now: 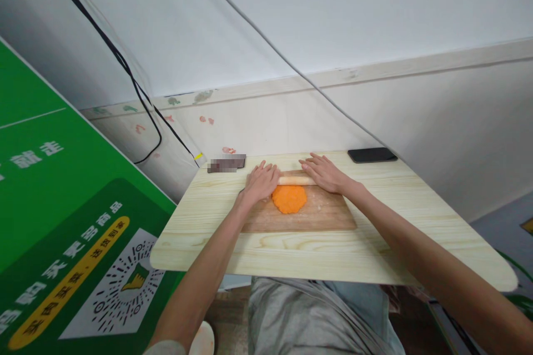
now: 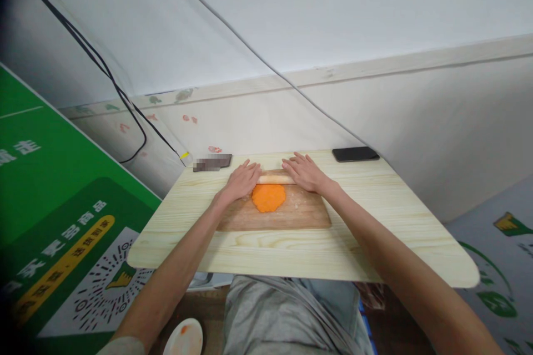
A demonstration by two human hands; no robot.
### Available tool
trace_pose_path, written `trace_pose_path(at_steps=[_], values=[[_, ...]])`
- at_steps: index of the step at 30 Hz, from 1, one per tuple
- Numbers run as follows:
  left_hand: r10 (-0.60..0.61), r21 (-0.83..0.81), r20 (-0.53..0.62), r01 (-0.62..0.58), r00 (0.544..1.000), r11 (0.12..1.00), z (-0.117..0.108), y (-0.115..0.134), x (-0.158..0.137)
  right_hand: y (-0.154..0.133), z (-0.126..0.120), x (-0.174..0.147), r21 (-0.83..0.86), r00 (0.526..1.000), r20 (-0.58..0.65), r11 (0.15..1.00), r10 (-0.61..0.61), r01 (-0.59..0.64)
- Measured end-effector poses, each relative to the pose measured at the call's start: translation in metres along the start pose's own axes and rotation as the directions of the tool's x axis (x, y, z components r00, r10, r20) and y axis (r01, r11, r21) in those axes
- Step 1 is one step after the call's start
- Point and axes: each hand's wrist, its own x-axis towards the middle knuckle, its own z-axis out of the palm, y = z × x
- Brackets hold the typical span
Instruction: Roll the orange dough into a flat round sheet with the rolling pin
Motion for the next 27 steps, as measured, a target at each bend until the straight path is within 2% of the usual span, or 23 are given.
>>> trace_pose_path(at_steps=[4,10,21,27], values=[[0.039,0.008,-0.013,-0.039,0.999,0.999,0.002,0.003,-0.010,-0.002,-0.001,-0.002,-0.024,0.999,-0.038,0.999,-0.027,0.026],[-0.023,-0.010,-0.095,0.022,0.995,1.000,0.003,0.008,-0.022,-0.008,-0.003,-0.006,-0.055,0.997,-0.062,0.997,-0.051,0.048],[-0.019,-0.035,-0.158,0.014,0.987,0.999,0.004,0.020,-0.046,-0.021,-0.002,-0.029,-0.118,0.985,-0.117,0.987,-0.127,0.113],[-0.003,-0.070,-0.207,-0.012,0.978,0.998,0.003,0.024,-0.062,-0.033,-0.003,-0.047,-0.076,0.988,-0.117,0.992,-0.105,0.097]])
